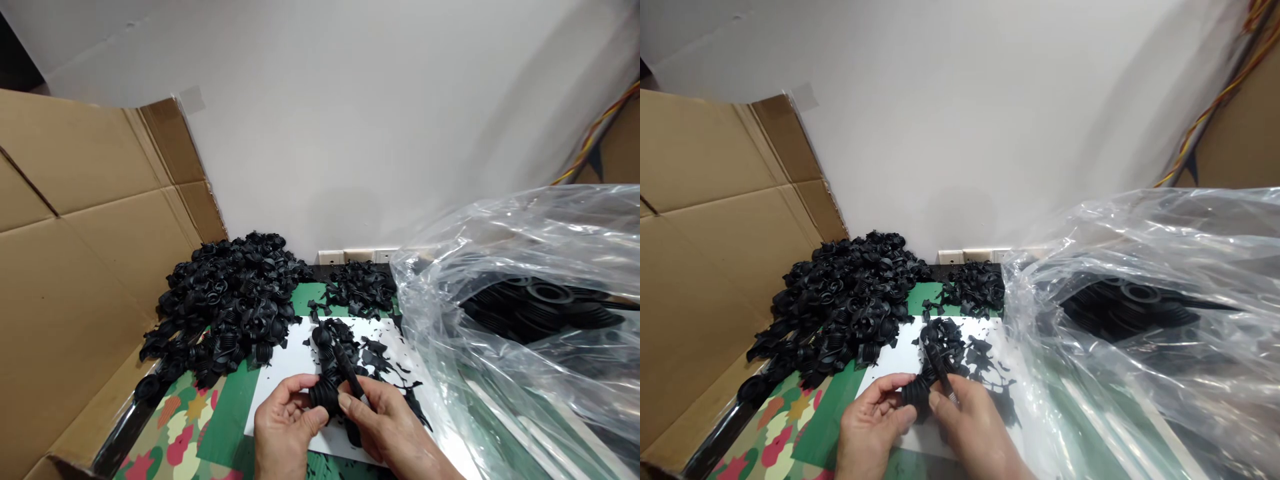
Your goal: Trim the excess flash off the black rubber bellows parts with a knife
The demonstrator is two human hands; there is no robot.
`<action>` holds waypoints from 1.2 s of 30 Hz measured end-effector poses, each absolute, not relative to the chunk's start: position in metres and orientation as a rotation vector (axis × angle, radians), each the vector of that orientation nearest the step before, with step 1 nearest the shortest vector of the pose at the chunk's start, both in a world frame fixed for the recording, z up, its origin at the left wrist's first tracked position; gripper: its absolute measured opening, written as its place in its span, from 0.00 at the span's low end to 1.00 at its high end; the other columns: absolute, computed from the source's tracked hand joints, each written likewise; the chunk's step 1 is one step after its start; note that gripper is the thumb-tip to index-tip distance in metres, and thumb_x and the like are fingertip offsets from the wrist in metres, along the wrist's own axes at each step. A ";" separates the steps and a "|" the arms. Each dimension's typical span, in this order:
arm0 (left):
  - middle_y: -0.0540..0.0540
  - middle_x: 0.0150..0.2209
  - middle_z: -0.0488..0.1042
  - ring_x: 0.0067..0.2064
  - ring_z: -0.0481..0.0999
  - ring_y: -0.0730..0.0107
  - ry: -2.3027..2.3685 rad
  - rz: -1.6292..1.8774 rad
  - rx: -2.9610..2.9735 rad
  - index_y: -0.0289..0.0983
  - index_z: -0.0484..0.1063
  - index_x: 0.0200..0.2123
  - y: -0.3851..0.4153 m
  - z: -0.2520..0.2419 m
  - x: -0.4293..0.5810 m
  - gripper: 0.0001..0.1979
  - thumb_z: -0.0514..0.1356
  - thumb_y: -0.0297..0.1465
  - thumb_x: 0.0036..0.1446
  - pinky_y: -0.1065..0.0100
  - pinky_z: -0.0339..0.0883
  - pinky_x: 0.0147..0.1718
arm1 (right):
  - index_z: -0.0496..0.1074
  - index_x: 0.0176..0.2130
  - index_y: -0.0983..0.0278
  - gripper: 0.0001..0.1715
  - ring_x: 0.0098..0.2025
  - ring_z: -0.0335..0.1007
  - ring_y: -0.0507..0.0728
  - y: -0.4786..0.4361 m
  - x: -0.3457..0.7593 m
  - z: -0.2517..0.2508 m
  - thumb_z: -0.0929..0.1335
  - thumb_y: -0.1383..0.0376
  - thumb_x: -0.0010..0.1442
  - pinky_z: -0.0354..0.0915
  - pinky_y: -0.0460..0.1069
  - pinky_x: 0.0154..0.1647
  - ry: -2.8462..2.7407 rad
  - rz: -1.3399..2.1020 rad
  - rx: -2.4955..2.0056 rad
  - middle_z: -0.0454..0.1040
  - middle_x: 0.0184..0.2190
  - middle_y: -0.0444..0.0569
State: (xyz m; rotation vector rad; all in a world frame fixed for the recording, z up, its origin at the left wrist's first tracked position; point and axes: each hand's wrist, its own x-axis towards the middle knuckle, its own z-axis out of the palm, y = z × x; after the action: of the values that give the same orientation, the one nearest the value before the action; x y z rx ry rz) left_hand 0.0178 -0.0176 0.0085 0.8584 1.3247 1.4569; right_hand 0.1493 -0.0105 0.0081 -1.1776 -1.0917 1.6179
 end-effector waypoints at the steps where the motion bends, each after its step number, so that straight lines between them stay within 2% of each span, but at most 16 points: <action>1: 0.52 0.16 0.72 0.19 0.66 0.77 1.333 1.455 0.860 0.34 0.78 0.26 -0.018 0.009 0.018 0.13 0.64 0.21 0.30 0.79 0.59 0.17 | 0.64 0.24 0.64 0.16 0.14 0.41 0.45 -0.010 0.149 0.008 0.67 0.54 0.50 0.42 0.42 0.14 -1.096 1.623 -1.179 0.50 0.14 0.33; 13: 0.50 0.17 0.72 0.18 0.64 0.77 1.353 1.450 0.906 0.35 0.77 0.26 -0.017 0.003 0.016 0.11 0.67 0.25 0.33 0.78 0.52 0.15 | 0.64 0.24 0.64 0.15 0.13 0.42 0.45 -0.007 0.150 0.001 0.66 0.54 0.50 0.43 0.43 0.14 -1.124 1.643 -1.207 0.50 0.13 0.33; 28: 0.49 0.17 0.73 0.18 0.63 0.77 1.386 1.447 0.889 0.33 0.77 0.26 -0.017 0.002 0.014 0.11 0.67 0.27 0.33 0.78 0.51 0.16 | 0.68 0.24 0.65 0.18 0.15 0.47 0.46 -0.008 0.149 -0.001 0.69 0.52 0.48 0.48 0.43 0.16 -1.125 1.569 -1.230 0.56 0.14 0.35; 36: 0.51 0.15 0.71 0.17 0.61 0.78 1.389 1.454 0.896 0.33 0.77 0.25 -0.016 0.004 0.015 0.09 0.67 0.29 0.35 0.78 0.52 0.14 | 0.69 0.24 0.65 0.18 0.15 0.46 0.46 -0.009 0.146 0.001 0.69 0.53 0.48 0.47 0.43 0.16 -1.115 1.585 -1.198 0.56 0.14 0.35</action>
State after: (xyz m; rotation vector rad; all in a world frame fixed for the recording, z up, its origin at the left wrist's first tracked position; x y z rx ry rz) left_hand 0.0146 -0.0158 0.0039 0.8960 1.3893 1.4535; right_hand 0.1459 -0.0092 0.0015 -1.1982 -1.1154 1.5846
